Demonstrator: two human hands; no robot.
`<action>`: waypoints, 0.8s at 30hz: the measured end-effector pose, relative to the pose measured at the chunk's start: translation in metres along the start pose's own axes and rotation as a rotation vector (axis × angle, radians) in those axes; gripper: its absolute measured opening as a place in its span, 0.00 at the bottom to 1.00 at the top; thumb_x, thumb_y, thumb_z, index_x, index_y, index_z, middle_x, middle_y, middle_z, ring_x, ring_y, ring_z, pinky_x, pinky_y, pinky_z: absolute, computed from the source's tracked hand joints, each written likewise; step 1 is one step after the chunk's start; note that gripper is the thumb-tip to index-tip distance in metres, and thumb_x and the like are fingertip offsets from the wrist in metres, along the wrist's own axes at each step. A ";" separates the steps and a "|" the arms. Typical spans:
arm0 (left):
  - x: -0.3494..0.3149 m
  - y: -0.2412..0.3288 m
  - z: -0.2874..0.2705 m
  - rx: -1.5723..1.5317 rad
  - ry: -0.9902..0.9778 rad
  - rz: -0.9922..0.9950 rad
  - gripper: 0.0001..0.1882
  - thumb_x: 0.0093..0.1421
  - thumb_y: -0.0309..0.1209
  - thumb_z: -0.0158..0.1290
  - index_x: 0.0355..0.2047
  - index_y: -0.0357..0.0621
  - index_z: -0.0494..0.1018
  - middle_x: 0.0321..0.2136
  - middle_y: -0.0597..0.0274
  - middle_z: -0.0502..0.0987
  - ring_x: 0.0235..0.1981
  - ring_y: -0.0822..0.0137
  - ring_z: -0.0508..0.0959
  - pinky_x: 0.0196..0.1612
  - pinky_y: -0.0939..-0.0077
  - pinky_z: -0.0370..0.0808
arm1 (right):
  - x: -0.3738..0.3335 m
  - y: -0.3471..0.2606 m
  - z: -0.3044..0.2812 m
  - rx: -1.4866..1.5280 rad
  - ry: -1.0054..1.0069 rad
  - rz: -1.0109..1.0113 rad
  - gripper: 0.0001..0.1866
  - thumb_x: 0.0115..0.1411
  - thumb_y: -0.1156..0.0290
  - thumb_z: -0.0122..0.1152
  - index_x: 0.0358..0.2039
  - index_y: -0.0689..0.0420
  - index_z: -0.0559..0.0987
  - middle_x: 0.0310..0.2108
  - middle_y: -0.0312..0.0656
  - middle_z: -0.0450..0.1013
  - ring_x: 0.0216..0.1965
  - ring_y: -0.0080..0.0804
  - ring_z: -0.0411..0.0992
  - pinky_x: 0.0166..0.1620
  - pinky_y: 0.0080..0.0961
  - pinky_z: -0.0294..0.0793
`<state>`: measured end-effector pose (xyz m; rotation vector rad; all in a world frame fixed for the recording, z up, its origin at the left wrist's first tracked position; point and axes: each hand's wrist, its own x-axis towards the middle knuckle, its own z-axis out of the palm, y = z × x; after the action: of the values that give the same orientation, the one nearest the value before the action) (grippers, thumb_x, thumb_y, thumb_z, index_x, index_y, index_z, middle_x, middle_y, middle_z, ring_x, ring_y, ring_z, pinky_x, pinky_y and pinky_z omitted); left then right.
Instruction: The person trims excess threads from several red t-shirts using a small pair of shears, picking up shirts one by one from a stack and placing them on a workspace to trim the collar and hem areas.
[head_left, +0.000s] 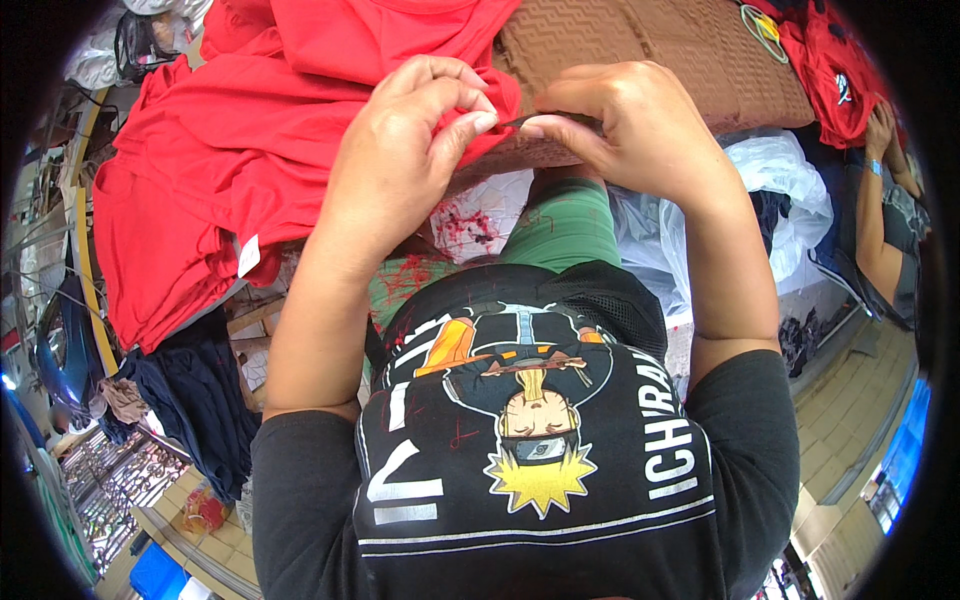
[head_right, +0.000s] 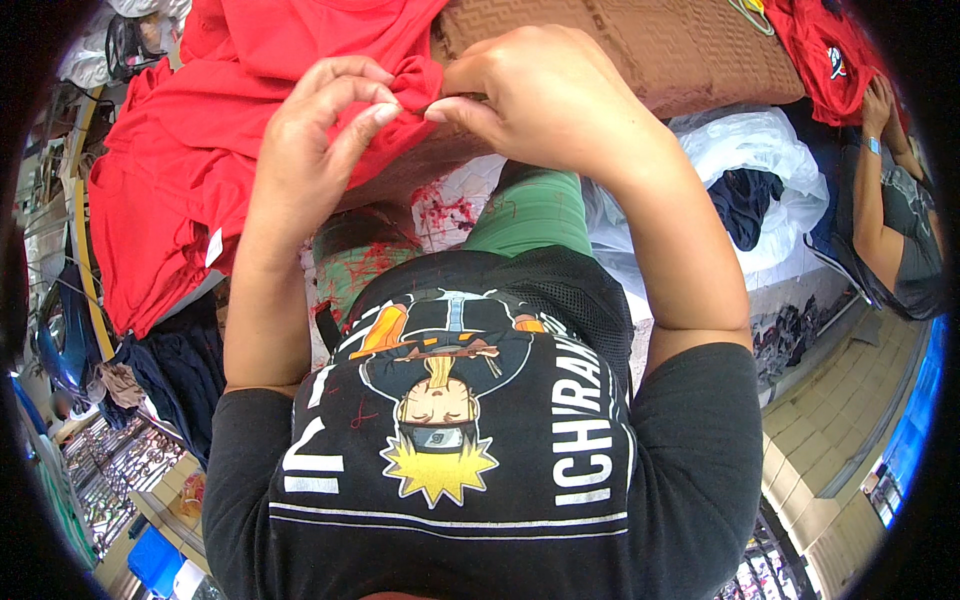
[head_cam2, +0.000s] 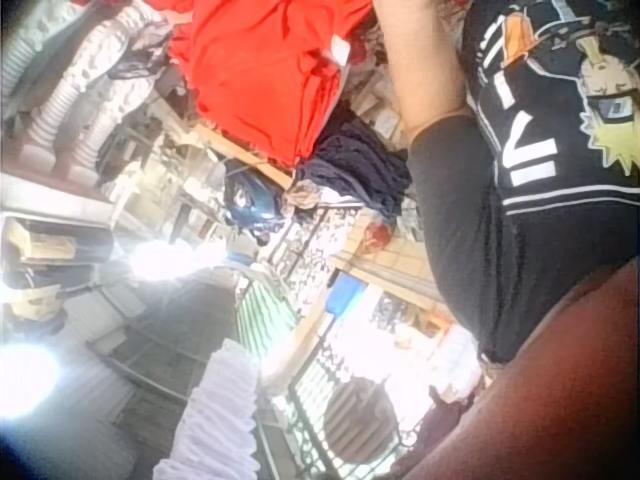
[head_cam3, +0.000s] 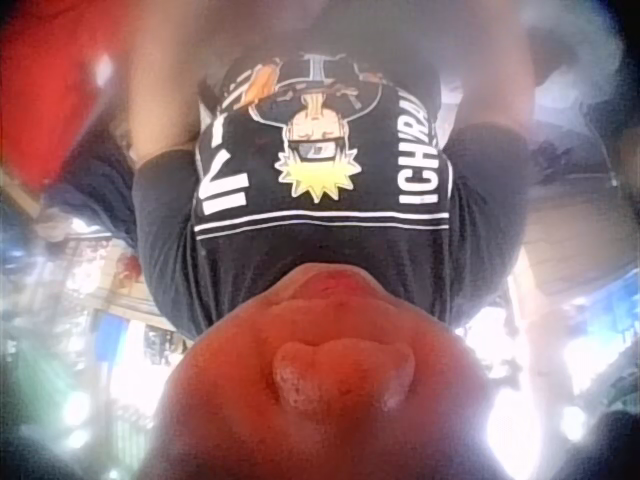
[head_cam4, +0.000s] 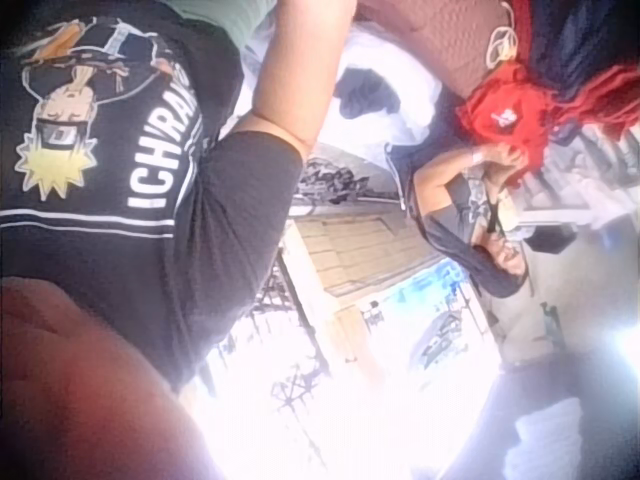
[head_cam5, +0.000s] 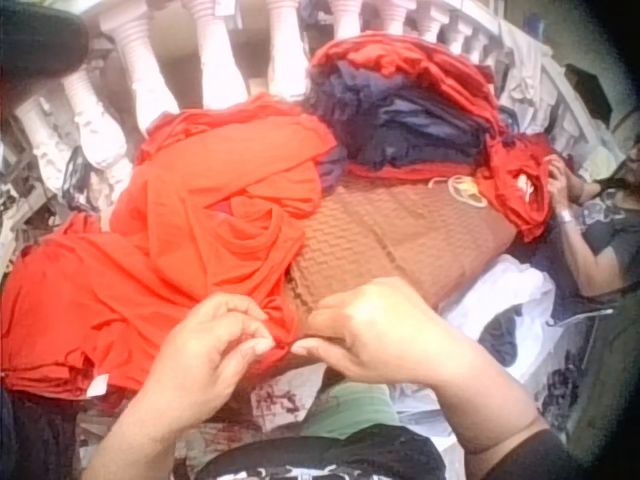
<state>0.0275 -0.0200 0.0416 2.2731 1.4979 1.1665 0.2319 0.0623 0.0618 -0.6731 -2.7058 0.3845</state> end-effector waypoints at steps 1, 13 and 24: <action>0.004 0.001 -0.006 -0.002 -0.010 0.028 0.05 0.55 0.27 0.58 0.30 0.37 0.75 0.25 0.57 0.78 0.28 0.64 0.78 0.38 0.72 0.74 | -0.002 0.001 -0.002 0.024 0.033 0.005 0.15 0.54 0.56 0.61 0.28 0.56 0.81 0.26 0.46 0.76 0.29 0.49 0.74 0.33 0.41 0.73; -0.012 0.003 0.024 0.226 -0.113 -0.190 0.22 0.51 0.28 0.63 0.47 0.43 0.70 0.33 0.58 0.77 0.31 0.70 0.77 0.36 0.75 0.73 | -0.014 0.020 0.020 0.436 0.297 0.328 0.12 0.58 0.69 0.64 0.39 0.63 0.78 0.29 0.34 0.75 0.33 0.20 0.71 0.37 0.19 0.70; -0.012 -0.010 0.012 -0.705 -0.018 -0.607 0.24 0.58 0.19 0.54 0.55 0.37 0.63 0.40 0.61 0.75 0.38 0.77 0.75 0.44 0.83 0.71 | -0.002 0.000 0.084 1.070 0.184 0.441 0.19 0.51 0.64 0.71 0.40 0.61 0.81 0.35 0.41 0.78 0.38 0.22 0.75 0.41 0.22 0.74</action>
<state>0.0269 -0.0223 0.0220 1.2529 1.3292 1.2039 0.2017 0.0461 -0.0149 -0.8551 -1.7406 1.5979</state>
